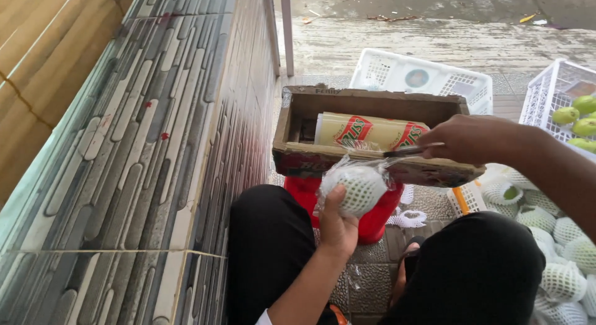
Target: The person wraps individual green fruits in white foam nets and then encases them in clear plastic wrap. They use scissors to cut the plastic and place the wrapped fruits into a white crate.
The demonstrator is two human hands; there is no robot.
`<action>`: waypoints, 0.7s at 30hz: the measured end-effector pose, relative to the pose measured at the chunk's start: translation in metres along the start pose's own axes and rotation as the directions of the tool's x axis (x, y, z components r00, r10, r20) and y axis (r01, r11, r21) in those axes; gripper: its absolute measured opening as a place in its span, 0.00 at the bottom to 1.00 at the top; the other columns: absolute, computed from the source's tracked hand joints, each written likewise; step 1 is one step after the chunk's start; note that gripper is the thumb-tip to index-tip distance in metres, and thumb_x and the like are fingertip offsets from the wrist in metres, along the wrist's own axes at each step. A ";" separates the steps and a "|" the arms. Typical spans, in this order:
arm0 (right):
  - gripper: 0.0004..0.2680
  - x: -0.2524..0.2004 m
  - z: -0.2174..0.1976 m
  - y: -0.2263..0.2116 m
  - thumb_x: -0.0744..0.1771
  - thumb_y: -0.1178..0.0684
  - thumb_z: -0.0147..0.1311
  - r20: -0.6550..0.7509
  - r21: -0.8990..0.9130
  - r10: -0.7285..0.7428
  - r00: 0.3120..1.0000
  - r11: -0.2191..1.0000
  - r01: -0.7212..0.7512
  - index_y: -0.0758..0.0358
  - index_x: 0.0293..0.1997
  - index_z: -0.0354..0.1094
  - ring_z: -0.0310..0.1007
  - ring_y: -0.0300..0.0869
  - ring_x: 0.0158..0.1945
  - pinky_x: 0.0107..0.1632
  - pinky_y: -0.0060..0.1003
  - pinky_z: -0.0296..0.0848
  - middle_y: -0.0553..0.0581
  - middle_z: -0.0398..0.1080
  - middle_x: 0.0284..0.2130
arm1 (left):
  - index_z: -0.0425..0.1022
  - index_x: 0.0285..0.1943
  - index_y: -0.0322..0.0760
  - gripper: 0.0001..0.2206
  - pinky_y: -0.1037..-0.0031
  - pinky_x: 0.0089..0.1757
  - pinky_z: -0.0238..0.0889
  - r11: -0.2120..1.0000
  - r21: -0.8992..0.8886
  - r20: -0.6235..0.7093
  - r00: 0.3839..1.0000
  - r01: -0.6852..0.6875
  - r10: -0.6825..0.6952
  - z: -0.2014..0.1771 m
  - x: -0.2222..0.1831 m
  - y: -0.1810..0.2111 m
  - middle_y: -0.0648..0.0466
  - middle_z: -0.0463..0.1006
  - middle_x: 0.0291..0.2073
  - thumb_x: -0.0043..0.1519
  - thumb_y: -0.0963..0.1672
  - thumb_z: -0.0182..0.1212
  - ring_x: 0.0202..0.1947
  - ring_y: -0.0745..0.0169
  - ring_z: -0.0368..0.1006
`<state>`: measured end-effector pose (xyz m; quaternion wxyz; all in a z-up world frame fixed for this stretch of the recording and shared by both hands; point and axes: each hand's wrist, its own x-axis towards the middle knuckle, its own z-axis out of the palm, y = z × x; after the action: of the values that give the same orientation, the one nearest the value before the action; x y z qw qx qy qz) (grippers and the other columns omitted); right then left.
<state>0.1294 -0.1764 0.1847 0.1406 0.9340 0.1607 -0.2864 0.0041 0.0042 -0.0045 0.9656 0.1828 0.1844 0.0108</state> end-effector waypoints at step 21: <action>0.16 0.037 0.103 0.187 0.67 0.56 0.58 0.241 0.694 0.019 0.970 0.696 -0.186 0.57 0.63 0.80 0.68 0.51 0.13 0.19 0.42 0.70 0.72 0.75 0.15 | 0.72 0.63 0.34 0.26 0.60 0.42 0.72 0.999 -0.039 -0.005 1.000 -0.001 0.001 -0.001 0.010 0.013 0.43 0.80 0.51 0.54 0.48 0.62 0.52 0.45 0.76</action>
<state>0.1787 -0.3745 0.1131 -0.1984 0.8865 -0.0310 -0.4169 0.0137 0.0177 -0.0043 0.9685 0.1641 0.1865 0.0155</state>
